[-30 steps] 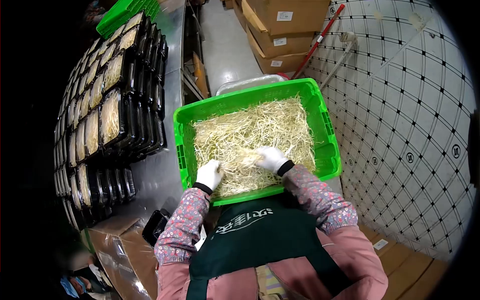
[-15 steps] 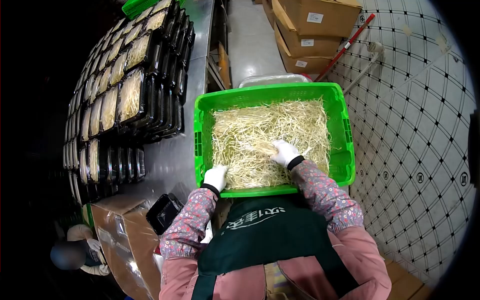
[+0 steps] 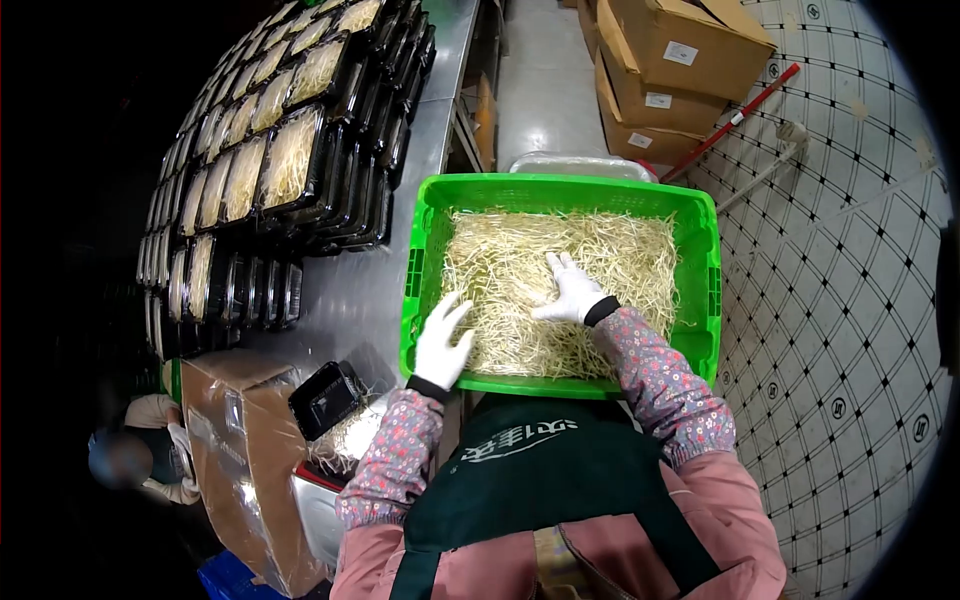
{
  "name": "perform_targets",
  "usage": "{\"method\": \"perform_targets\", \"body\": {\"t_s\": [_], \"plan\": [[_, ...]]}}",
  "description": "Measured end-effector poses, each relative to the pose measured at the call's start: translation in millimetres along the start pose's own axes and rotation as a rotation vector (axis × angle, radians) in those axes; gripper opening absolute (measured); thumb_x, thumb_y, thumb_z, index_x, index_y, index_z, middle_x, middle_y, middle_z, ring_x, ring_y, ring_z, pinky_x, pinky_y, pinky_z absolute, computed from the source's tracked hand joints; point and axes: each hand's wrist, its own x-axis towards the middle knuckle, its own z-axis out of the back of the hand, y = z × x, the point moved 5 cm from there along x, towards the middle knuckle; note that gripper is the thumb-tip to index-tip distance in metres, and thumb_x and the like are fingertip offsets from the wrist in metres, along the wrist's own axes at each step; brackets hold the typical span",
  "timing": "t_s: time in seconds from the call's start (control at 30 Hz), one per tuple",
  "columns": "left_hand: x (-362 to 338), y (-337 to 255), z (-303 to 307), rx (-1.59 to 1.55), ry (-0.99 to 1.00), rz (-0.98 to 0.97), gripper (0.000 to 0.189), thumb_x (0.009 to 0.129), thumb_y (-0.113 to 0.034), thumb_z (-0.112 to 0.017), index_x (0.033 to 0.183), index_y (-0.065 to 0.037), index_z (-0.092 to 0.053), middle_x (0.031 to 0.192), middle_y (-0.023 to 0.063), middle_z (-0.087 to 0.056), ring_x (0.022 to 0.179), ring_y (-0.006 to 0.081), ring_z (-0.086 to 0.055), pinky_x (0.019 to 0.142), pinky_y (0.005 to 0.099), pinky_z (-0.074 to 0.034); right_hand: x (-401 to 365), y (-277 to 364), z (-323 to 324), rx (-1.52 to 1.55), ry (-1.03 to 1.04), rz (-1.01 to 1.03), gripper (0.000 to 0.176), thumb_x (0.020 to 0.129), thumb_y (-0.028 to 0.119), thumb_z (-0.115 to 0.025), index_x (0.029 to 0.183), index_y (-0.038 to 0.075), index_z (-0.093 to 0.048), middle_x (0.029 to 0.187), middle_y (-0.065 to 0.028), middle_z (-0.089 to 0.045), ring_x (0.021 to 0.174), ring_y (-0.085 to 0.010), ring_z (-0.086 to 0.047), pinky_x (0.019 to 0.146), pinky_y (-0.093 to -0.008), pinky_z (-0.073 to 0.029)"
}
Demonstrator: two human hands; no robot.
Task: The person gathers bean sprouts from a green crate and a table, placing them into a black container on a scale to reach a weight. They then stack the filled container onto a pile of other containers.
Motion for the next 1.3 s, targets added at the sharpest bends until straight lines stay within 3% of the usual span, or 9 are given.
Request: {"method": "perform_targets", "body": {"t_s": [0.2,0.37,0.43,0.67,0.83,0.97,1.1,1.2,1.3], "plan": [[-101.2,74.5,128.9,0.027,-0.713,0.474,0.042,0.088,-0.009,-0.066,0.130,-0.008,-0.059,0.144,0.0104,-0.047,0.131,0.0251,-0.045,0.103,0.0382,-0.043,-12.8,49.3,-9.3,-0.268,0.106,-0.023,0.149,0.050,0.043,-0.094,0.155,0.011,0.007,0.157,-0.0317,-0.008,0.138,-0.0546,-0.025,0.109,-0.0523,-0.038],[-245.2,160.3,203.3,0.527,-0.926,0.974,0.057,0.088,-0.022,-0.069,0.137,0.000,-0.049,0.150,0.0234,-0.034,0.136,0.0342,-0.038,0.111,0.0433,-0.034,18.4,13.9,-9.4,-0.144,-0.094,0.171,0.041,0.078,0.011,-0.060,0.118,0.004,-0.062,0.114,-0.0222,-0.064,0.101,-0.0355,-0.065,0.088,-0.0407,-0.052],[-278.8,176.6,214.5,0.488,-0.949,1.163,0.066,0.088,-0.033,-0.069,0.139,0.001,-0.047,0.149,0.0268,-0.034,0.137,0.0368,-0.036,0.114,0.0434,-0.031,16.7,7.8,7.9,-0.022,-0.067,0.121,0.044,0.074,0.016,-0.070,0.115,0.001,-0.064,0.102,-0.0236,-0.067,0.098,-0.0373,-0.065,0.087,-0.0399,-0.052],[-331.6,302.2,168.3,-0.733,-1.025,1.363,0.039,0.093,-0.034,-0.063,0.116,-0.003,-0.062,0.089,0.0135,-0.067,0.061,0.0236,-0.065,0.045,0.0334,-0.051,9.7,26.8,26.8,0.641,-0.002,0.071,0.045,0.075,0.000,-0.076,0.118,-0.002,-0.062,0.104,-0.0060,-0.069,0.088,-0.0147,-0.064,0.082,-0.0297,-0.052],[-322.0,303.1,154.2,-0.716,-0.969,1.099,0.027,0.091,-0.001,-0.053,0.116,0.002,-0.061,0.087,0.0112,-0.067,0.049,0.0224,-0.063,0.038,0.0334,-0.051,-1.0,122.1,25.8,0.846,-0.004,0.313,0.052,0.076,0.003,-0.079,0.123,-0.002,-0.060,0.111,-0.0051,-0.068,0.094,-0.0117,-0.063,0.087,-0.0279,-0.051],[-265.5,191.4,186.7,-0.372,-0.871,0.934,0.043,0.083,0.005,-0.048,0.124,0.006,-0.061,0.097,0.0075,-0.070,0.083,0.0105,-0.062,0.075,0.0230,-0.050,-14.5,239.0,5.7,1.026,0.023,0.603,0.058,0.077,0.005,-0.079,0.129,-0.003,-0.055,0.119,-0.0071,-0.065,0.106,-0.0137,-0.061,0.094,-0.0288,-0.049],[-256.8,144.7,191.8,-0.404,-0.857,0.893,0.052,0.083,0.007,-0.047,0.132,-0.004,-0.058,0.092,0.0097,-0.070,0.060,0.0123,-0.062,0.052,0.0250,-0.050,-33.8,347.3,-67.6,1.182,0.234,0.757,0.061,0.079,0.002,-0.076,0.135,0.001,-0.052,0.126,-0.0110,-0.062,0.110,-0.0175,-0.062,0.097,-0.0320,-0.049],[-272.6,138.5,188.0,-0.649,-0.883,0.968,0.061,0.084,0.008,-0.040,0.142,-0.007,-0.048,0.095,0.0127,-0.069,0.046,0.0168,-0.061,0.038,0.0261,-0.048,-55.9,416.3,-130.5,0.474,0.061,1.291,0.061,0.078,0.003,-0.073,0.136,0.008,-0.054,0.125,-0.0144,-0.061,0.120,-0.0256,-0.058,0.101,-0.0338,-0.046],[-316.2,137.5,193.6,-0.794,-1.040,0.914,0.058,0.085,0.008,-0.038,0.140,-0.004,-0.048,0.097,0.0152,-0.069,0.048,0.0167,-0.061,0.039,0.0261,-0.050,-73.3,447.7,-195.2,0.090,0.229,1.200,0.060,0.079,0.008,-0.069,0.138,0.010,-0.053,0.135,-0.0173,-0.056,0.127,-0.0306,-0.052,0.105,-0.0351,-0.043]]}}
